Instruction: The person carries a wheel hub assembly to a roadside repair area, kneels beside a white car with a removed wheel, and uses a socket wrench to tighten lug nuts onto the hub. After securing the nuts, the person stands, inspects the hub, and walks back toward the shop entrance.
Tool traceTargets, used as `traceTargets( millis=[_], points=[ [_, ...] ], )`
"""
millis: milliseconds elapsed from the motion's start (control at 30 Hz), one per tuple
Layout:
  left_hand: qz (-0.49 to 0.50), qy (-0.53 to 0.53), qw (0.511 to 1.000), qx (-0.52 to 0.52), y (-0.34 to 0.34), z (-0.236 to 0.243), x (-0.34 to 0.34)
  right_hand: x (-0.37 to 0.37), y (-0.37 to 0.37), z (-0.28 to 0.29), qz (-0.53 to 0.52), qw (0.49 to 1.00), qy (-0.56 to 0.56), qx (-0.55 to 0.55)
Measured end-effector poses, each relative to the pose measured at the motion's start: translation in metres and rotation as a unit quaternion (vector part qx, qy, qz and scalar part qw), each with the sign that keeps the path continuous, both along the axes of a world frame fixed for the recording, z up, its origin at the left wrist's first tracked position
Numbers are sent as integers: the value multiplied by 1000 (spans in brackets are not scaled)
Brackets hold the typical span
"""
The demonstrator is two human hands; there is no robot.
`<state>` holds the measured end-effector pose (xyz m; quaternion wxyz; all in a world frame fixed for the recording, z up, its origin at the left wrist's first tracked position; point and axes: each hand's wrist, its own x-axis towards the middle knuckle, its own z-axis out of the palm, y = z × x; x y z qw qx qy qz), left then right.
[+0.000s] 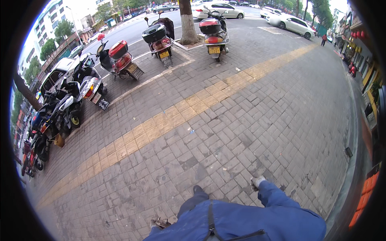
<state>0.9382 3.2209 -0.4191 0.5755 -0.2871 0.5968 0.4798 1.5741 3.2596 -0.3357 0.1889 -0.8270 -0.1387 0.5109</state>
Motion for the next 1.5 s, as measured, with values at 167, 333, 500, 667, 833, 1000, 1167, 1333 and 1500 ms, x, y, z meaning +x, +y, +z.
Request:
traceTargets(
  millis=[167,333,500,667,833,1000,1167,1333,1500],
  points=[
    [-33,5,998,45,180,9,11,-15,60,28,-77,995,43,-39],
    [-55,28,993,103,343,31,22,-9,162,8,-89,994,52,-43],
    [-21,53,992,111,446,35,36,20,292,-43,-106,991,64,-52],
    [39,54,995,73,516,43,60,56,460,-51,-81,991,92,-47],
    [78,33,996,27,568,48,80,92,657,-20,26,998,50,6],
    [89,-5,996,-1,653,27,85,100,826,0,84,995,6,48],
    [63,-32,997,-13,797,-3,72,75,927,-7,77,997,1,-16],
    [3,-30,999,17,978,-3,55,49,977,10,42,998,32,-42],
    [-57,-14,996,71,1147,20,59,50,1058,16,-28,998,43,-28]
  ],
)
